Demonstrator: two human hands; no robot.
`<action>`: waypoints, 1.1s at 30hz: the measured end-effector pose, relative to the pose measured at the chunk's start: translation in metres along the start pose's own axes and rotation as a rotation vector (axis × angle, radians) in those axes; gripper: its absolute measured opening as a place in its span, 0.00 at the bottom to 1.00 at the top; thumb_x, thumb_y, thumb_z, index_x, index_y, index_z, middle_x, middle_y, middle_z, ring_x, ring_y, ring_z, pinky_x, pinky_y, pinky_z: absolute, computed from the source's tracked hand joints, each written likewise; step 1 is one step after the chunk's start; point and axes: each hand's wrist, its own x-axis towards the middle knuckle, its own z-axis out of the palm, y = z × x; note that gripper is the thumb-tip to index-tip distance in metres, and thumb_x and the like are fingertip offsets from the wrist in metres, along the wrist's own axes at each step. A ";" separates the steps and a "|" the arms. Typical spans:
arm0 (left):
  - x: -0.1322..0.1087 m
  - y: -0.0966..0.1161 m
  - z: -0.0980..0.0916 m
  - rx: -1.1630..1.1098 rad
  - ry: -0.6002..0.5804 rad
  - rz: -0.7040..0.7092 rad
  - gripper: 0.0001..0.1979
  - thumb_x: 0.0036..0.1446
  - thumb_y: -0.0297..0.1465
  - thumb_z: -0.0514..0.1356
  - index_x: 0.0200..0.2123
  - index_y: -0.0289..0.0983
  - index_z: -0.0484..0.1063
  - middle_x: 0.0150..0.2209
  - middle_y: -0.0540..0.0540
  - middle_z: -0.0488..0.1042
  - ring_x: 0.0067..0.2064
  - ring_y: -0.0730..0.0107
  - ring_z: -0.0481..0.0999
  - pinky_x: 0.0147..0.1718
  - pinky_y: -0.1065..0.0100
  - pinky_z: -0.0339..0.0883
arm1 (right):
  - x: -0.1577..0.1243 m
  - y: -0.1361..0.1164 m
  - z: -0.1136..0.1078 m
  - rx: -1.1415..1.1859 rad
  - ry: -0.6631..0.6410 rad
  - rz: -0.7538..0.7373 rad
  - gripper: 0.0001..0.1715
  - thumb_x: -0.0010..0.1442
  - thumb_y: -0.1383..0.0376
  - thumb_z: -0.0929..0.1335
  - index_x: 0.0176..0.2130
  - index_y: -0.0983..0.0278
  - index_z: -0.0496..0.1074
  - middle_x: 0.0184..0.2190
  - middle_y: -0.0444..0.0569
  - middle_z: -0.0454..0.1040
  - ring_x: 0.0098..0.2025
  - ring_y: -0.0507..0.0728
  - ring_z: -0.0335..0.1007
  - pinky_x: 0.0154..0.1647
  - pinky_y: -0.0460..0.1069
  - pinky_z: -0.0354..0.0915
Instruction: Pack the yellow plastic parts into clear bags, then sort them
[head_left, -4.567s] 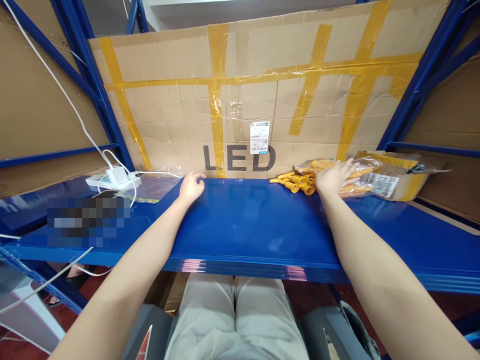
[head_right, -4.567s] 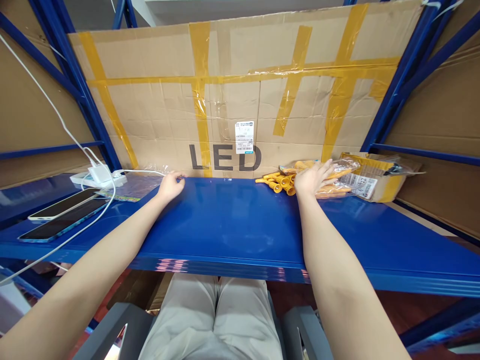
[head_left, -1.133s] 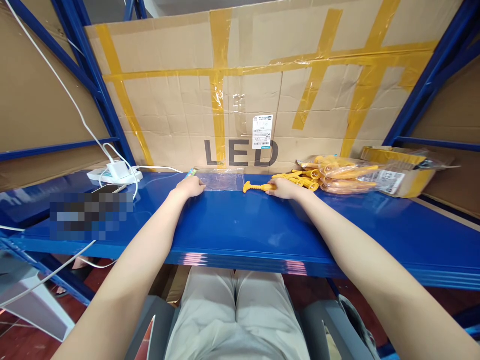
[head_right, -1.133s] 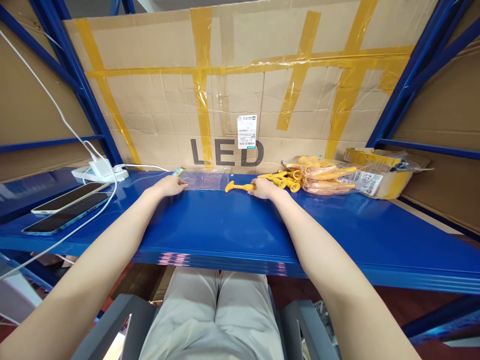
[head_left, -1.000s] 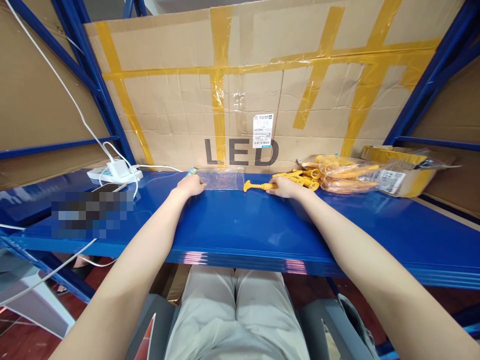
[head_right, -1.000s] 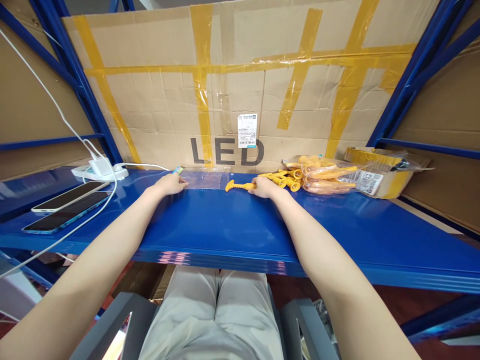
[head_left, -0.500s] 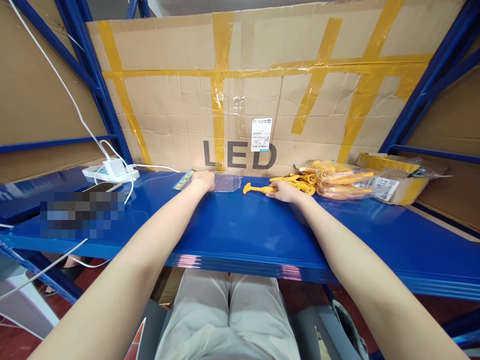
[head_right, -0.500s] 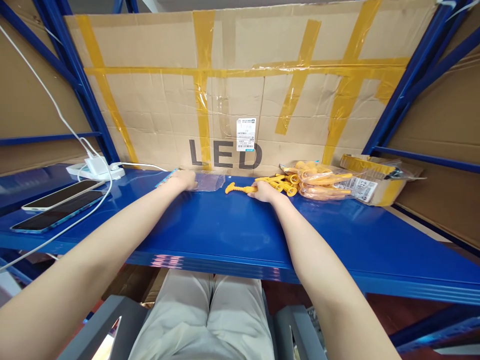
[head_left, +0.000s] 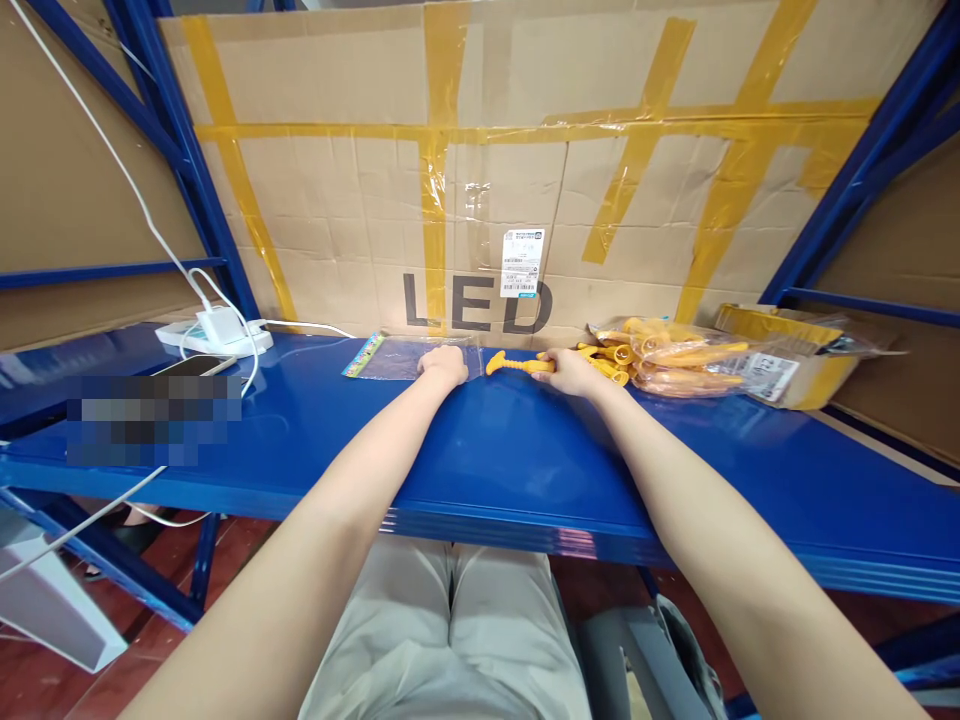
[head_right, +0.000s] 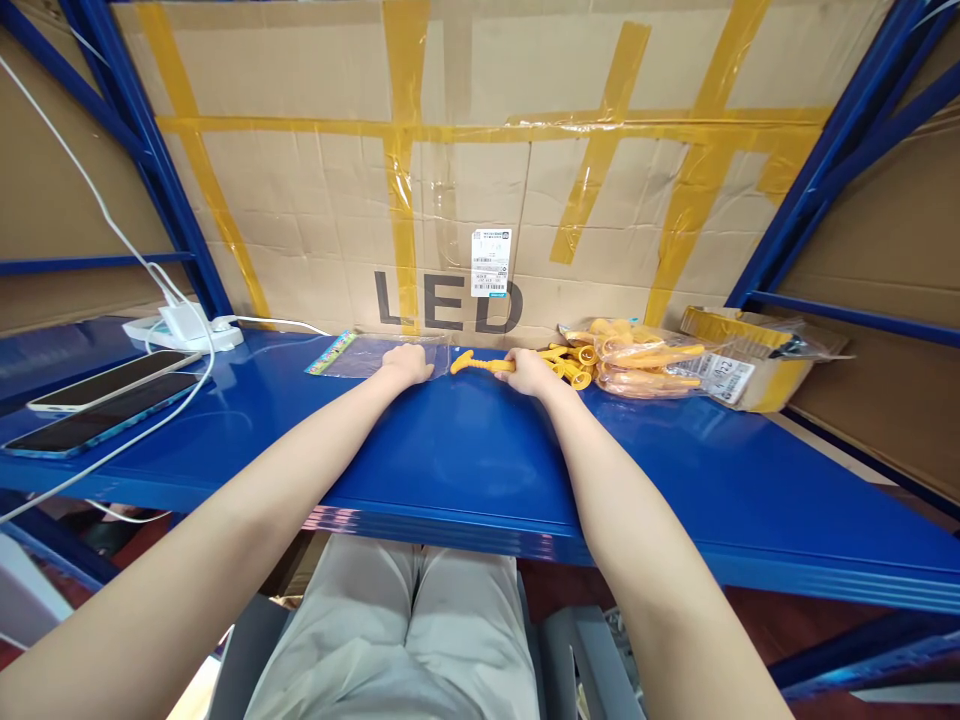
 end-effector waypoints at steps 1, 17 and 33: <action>0.000 -0.001 0.000 0.009 -0.001 0.011 0.23 0.59 0.36 0.56 0.55 0.32 0.70 0.58 0.32 0.69 0.57 0.51 0.71 0.53 0.55 0.65 | 0.000 0.000 -0.001 0.000 0.041 0.006 0.15 0.58 0.63 0.69 0.45 0.68 0.73 0.42 0.55 0.77 0.42 0.57 0.73 0.42 0.47 0.64; -0.021 -0.011 0.008 -0.022 0.068 0.099 0.23 0.60 0.38 0.54 0.54 0.31 0.69 0.53 0.32 0.73 0.54 0.52 0.73 0.48 0.61 0.68 | -0.004 -0.012 0.004 0.015 -0.092 -0.106 0.14 0.56 0.60 0.70 0.42 0.64 0.74 0.34 0.48 0.77 0.34 0.54 0.72 0.35 0.46 0.64; -0.046 0.018 0.008 -0.092 0.264 0.427 0.14 0.60 0.31 0.49 0.45 0.38 0.71 0.44 0.42 0.78 0.47 0.56 0.77 0.43 0.61 0.68 | -0.010 -0.035 0.005 0.194 -0.083 -0.243 0.16 0.54 0.64 0.69 0.43 0.67 0.76 0.35 0.46 0.78 0.32 0.52 0.71 0.33 0.44 0.64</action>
